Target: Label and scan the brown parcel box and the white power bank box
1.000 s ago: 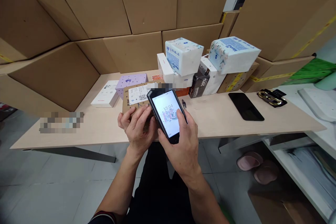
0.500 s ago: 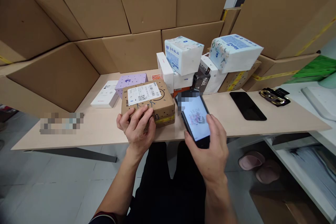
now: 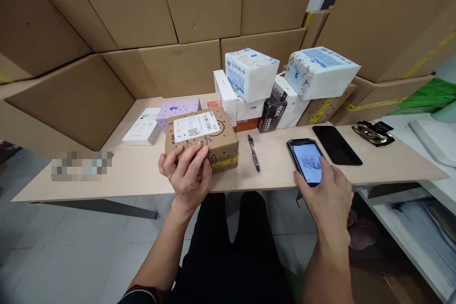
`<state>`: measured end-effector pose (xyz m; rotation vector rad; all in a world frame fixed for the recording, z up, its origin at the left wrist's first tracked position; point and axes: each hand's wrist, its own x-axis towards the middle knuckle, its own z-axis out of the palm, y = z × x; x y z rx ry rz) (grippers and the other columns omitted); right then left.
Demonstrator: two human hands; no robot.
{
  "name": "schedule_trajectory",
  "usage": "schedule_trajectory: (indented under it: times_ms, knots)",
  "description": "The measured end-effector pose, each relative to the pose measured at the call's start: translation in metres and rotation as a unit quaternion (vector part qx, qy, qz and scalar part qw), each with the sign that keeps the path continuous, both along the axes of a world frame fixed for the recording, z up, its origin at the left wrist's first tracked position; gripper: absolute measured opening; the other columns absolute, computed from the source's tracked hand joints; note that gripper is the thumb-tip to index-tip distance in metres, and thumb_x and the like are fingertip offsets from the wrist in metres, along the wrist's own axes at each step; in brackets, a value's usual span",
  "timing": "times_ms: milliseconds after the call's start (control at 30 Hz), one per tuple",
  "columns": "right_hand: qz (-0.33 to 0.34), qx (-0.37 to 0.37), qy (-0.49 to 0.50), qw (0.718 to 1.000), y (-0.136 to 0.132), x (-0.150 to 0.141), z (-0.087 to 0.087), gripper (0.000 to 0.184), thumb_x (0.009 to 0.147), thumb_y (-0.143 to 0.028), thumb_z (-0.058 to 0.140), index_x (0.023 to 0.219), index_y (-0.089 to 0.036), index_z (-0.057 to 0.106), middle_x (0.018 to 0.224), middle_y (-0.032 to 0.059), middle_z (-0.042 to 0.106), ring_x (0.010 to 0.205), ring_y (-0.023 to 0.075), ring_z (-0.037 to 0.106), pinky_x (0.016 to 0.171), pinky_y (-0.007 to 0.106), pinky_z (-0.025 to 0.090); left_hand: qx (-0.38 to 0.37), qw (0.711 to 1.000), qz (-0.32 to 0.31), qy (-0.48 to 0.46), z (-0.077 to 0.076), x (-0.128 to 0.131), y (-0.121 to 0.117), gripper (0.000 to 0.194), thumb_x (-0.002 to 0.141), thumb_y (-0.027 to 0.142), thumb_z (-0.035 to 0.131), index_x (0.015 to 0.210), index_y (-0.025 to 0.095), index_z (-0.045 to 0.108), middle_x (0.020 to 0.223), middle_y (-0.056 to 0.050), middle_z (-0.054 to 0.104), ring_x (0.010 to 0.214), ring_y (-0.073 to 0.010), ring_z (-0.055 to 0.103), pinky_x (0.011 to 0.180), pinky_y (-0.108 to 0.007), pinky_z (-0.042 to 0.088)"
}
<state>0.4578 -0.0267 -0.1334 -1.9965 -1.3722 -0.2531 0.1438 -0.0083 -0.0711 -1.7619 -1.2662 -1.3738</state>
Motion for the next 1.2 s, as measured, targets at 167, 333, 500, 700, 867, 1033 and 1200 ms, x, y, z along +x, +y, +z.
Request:
schedule_trajectory:
  times_ms: [167, 333, 500, 700, 867, 1033, 1200]
  knots:
    - [-0.026, -0.083, -0.001, 0.996, 0.015, 0.001, 0.010, 0.074, 0.079, -0.060, 0.064, 0.136, -0.012, 0.061, 0.124, 0.0271, 0.063, 0.113, 0.0451, 0.060, 0.089, 0.056, 0.046, 0.001, 1.000, -0.003, -0.003, 0.001, 0.000, -0.002, 0.037, 0.082, 0.013, 0.068, 0.115, 0.030, 0.073, 0.111, 0.000, 0.078, 0.114, -0.0243, 0.057, 0.117, -0.043, 0.022]
    - [-0.027, -0.089, -0.035, 0.995, 0.015, -0.006, 0.014, 0.065, 0.090, -0.055, 0.056, 0.136, -0.010, 0.059, 0.133, 0.0297, 0.058, 0.125, 0.0450, 0.052, 0.099, 0.061, 0.044, 0.002, 1.000, -0.005, 0.004, 0.002, 0.000, -0.001, 0.038, 0.081, 0.012, 0.069, 0.115, 0.028, 0.072, 0.112, -0.001, 0.078, 0.114, -0.0245, 0.056, 0.117, -0.043, 0.023]
    - [0.138, 0.065, -0.003, 0.988, 0.005, -0.049, 0.034, 0.063, 0.092, -0.056, 0.057, 0.139, -0.013, 0.057, 0.131, 0.0234, 0.061, 0.125, 0.0379, 0.056, 0.108, 0.059, 0.044, -0.007, 1.000, -0.013, 0.007, 0.002, -0.001, -0.004, 0.040, 0.081, 0.012, 0.069, 0.117, 0.028, 0.071, 0.114, 0.000, 0.078, 0.118, -0.0247, 0.056, 0.119, -0.045, 0.022]
    - [0.371, 0.078, 0.020, 0.925, 0.013, -0.124, 0.076, 0.078, 0.089, -0.049, 0.067, 0.157, -0.032, 0.032, 0.159, 0.0168, 0.033, 0.138, 0.0335, 0.048, 0.108, 0.054, 0.050, 0.020, 0.984, -0.127, -0.124, 0.004, -0.036, -0.004, 0.038, 0.086, 0.013, 0.063, 0.121, 0.028, 0.067, 0.121, -0.004, 0.072, 0.128, -0.0247, 0.058, 0.107, -0.048, 0.047]
    - [0.432, 0.033, -0.003, 0.901, 0.030, -0.148, 0.086, 0.073, 0.090, -0.042, 0.067, 0.155, -0.032, 0.035, 0.164, 0.0144, 0.024, 0.148, 0.0370, 0.037, 0.113, 0.057, 0.047, -0.108, 0.960, -0.063, -0.253, 0.010, -0.100, 0.035, 0.023, 0.092, 0.027, 0.058, 0.109, 0.022, 0.072, 0.110, -0.006, 0.073, 0.110, -0.0200, 0.067, 0.099, -0.040, 0.053]
    - [0.420, 0.058, 0.027, 0.905, 0.029, -0.153, 0.077, 0.063, 0.092, -0.036, 0.065, 0.149, -0.031, 0.040, 0.157, 0.0149, 0.035, 0.146, 0.0330, 0.042, 0.113, 0.056, 0.048, -0.212, 0.952, 0.111, -0.191, 0.015, -0.158, 0.069, 0.036, 0.091, 0.031, 0.053, 0.121, 0.019, 0.069, 0.124, -0.012, 0.069, 0.123, -0.0267, 0.060, 0.113, -0.047, 0.041]
    - [0.422, 0.048, 0.038, 0.905, 0.027, -0.154, 0.072, 0.067, 0.089, -0.036, 0.069, 0.148, -0.030, 0.038, 0.154, 0.0168, 0.037, 0.144, 0.0330, 0.044, 0.112, 0.056, 0.048, -0.431, 0.862, 0.237, -0.126, 0.019, -0.195, 0.098, 0.094, 0.075, 0.062, 0.072, 0.153, 0.023, 0.039, 0.164, -0.022, 0.024, 0.150, -0.0517, 0.021, 0.117, -0.067, 0.023]
